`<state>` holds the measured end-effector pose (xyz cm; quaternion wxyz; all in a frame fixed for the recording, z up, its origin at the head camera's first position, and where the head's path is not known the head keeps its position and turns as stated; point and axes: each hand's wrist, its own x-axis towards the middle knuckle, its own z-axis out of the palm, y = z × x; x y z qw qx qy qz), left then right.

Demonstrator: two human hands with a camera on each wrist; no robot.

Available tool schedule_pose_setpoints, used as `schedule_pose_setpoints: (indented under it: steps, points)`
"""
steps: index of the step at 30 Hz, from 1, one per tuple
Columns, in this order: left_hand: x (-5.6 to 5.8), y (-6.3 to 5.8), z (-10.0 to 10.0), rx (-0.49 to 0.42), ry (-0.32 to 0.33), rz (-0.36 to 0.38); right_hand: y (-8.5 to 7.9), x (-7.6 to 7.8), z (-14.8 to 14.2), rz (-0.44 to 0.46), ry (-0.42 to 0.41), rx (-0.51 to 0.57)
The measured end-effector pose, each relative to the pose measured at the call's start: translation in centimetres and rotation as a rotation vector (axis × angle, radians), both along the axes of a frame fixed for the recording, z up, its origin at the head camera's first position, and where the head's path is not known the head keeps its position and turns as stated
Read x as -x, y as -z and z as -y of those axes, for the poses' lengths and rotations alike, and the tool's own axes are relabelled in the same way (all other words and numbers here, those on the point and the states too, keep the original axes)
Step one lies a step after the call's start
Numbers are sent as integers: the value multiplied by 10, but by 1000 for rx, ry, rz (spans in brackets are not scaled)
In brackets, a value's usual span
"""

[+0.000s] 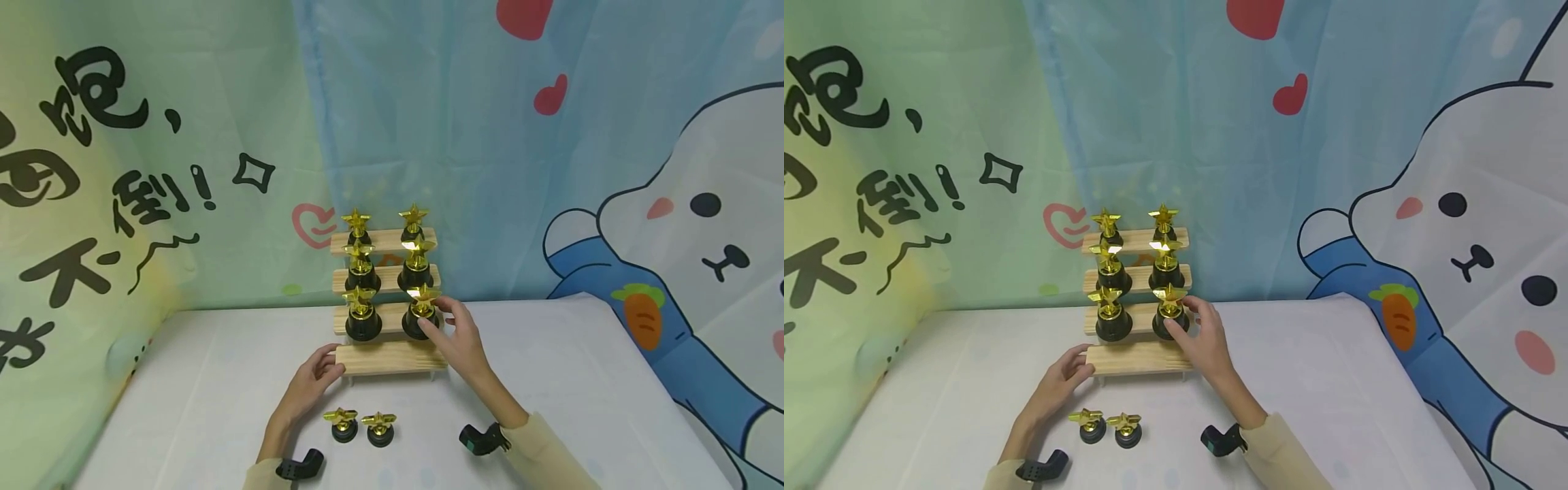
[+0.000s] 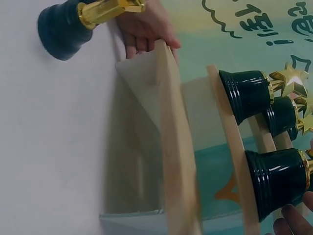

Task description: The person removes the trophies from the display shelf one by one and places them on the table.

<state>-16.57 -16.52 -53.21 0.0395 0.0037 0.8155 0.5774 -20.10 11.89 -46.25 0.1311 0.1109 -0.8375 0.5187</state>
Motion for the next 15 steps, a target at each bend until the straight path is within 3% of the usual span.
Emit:
schedule_pose_setpoints:
  steps: [8, 15]
  points:
    - [7, 18, 6, -4, 12, 7, -2, 4, 7, 17, -17, -12]
    - [10, 20, 10, -15, 47, 1, 0, 6, 8, 10, -10, -13]
